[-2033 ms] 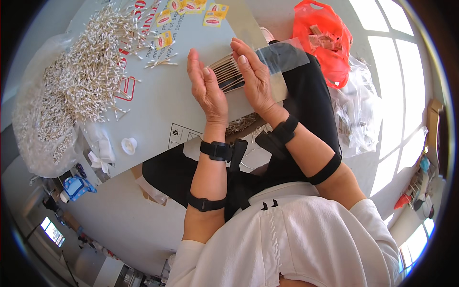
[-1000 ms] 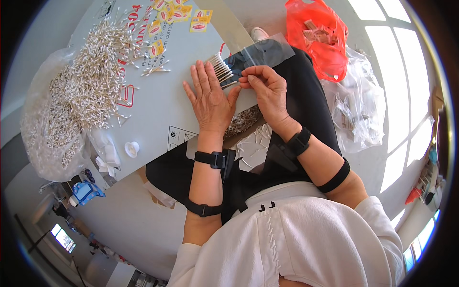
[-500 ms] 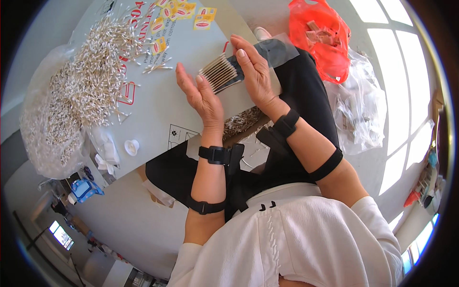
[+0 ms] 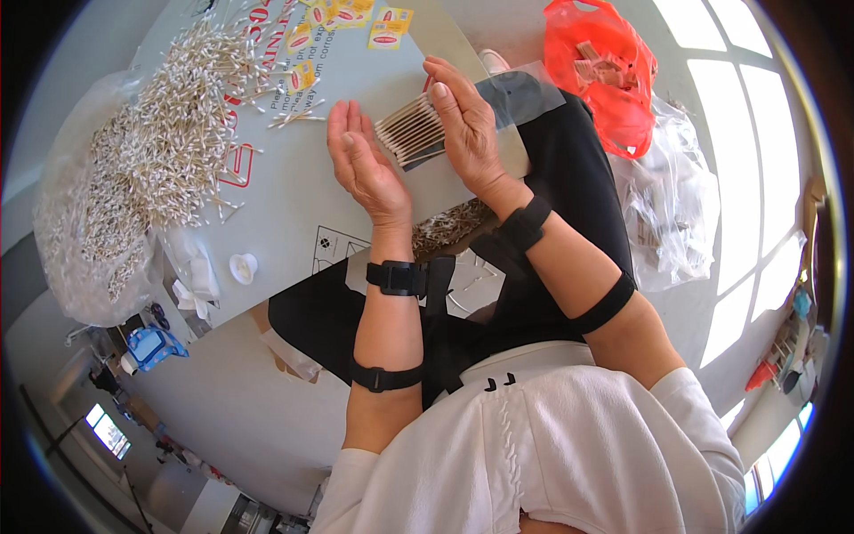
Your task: Manually sorting and packing bulk cotton swabs into plastic retail containers.
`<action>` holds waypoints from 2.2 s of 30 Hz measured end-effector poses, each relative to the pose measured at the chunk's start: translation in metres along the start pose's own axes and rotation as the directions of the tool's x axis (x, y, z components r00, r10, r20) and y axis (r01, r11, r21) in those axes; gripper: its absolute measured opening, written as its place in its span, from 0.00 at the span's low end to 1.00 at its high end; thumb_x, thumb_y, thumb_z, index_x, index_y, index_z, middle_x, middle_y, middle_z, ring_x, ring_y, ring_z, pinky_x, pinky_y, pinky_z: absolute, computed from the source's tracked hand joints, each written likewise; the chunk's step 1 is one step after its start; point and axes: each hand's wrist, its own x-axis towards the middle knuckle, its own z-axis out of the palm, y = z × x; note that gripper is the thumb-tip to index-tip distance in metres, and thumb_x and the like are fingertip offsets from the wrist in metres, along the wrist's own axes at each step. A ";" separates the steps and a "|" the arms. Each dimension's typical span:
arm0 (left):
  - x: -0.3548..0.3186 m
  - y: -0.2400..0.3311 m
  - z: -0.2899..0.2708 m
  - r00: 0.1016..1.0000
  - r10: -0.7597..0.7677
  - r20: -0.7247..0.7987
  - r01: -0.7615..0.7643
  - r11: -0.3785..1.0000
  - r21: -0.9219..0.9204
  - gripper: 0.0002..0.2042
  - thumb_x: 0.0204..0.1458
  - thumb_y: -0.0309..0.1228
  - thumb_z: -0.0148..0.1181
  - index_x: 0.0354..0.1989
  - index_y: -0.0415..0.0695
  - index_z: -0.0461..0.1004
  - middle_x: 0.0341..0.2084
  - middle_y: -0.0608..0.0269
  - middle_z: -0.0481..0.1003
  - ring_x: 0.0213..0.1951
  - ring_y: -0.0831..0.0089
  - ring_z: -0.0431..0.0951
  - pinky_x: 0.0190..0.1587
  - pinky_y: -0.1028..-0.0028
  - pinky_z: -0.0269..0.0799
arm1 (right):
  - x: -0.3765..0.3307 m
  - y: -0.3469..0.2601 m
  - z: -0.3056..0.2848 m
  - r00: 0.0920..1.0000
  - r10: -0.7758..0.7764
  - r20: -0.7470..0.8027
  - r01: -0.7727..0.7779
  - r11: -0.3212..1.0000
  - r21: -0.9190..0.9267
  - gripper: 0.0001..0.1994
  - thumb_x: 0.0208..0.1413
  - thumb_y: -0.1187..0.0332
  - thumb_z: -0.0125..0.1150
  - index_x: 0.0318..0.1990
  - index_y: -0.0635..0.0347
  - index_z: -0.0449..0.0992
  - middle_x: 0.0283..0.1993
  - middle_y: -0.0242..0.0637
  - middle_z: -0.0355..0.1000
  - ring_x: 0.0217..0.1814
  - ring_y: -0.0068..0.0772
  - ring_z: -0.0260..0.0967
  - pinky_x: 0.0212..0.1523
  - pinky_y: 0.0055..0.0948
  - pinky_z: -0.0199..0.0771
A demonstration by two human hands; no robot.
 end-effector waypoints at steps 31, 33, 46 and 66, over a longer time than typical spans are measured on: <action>0.008 0.017 -0.032 0.906 0.248 0.343 -0.419 0.416 0.807 0.07 0.46 0.22 0.64 0.32 0.48 0.77 0.34 0.67 0.73 0.43 0.62 0.71 0.47 0.62 0.65 | -0.016 -0.013 -0.017 0.806 -0.201 0.557 0.569 0.520 -0.637 0.23 0.56 0.60 0.62 0.58 0.57 0.72 0.67 0.40 0.62 0.73 0.41 0.53 0.72 0.44 0.48; 0.009 0.016 -0.032 0.908 0.242 0.343 -0.415 0.396 0.819 0.07 0.44 0.22 0.65 0.30 0.49 0.77 0.33 0.68 0.73 0.42 0.62 0.71 0.46 0.63 0.65 | -0.023 -0.013 -0.019 0.740 -0.048 0.670 0.613 0.457 -0.644 0.33 0.59 0.49 0.56 0.67 0.60 0.63 0.74 0.38 0.53 0.79 0.37 0.41 0.76 0.49 0.31; 0.020 0.011 -0.041 0.978 0.137 0.155 -0.207 0.648 0.733 0.05 0.50 0.23 0.63 0.33 0.42 0.73 0.30 0.61 0.71 0.38 0.63 0.71 0.44 0.64 0.68 | -0.029 -0.014 -0.018 0.724 0.019 0.690 0.624 0.408 -0.666 0.39 0.56 0.42 0.55 0.69 0.59 0.59 0.75 0.37 0.51 0.80 0.34 0.40 0.76 0.53 0.28; 0.023 0.015 -0.026 0.906 0.070 0.417 -0.411 0.373 0.832 0.06 0.45 0.23 0.65 0.27 0.43 0.72 0.30 0.62 0.73 0.38 0.59 0.71 0.41 0.60 0.70 | -0.028 -0.014 -0.019 0.727 0.010 0.686 0.621 0.415 -0.665 0.39 0.56 0.43 0.56 0.69 0.59 0.59 0.75 0.37 0.52 0.79 0.35 0.41 0.76 0.53 0.27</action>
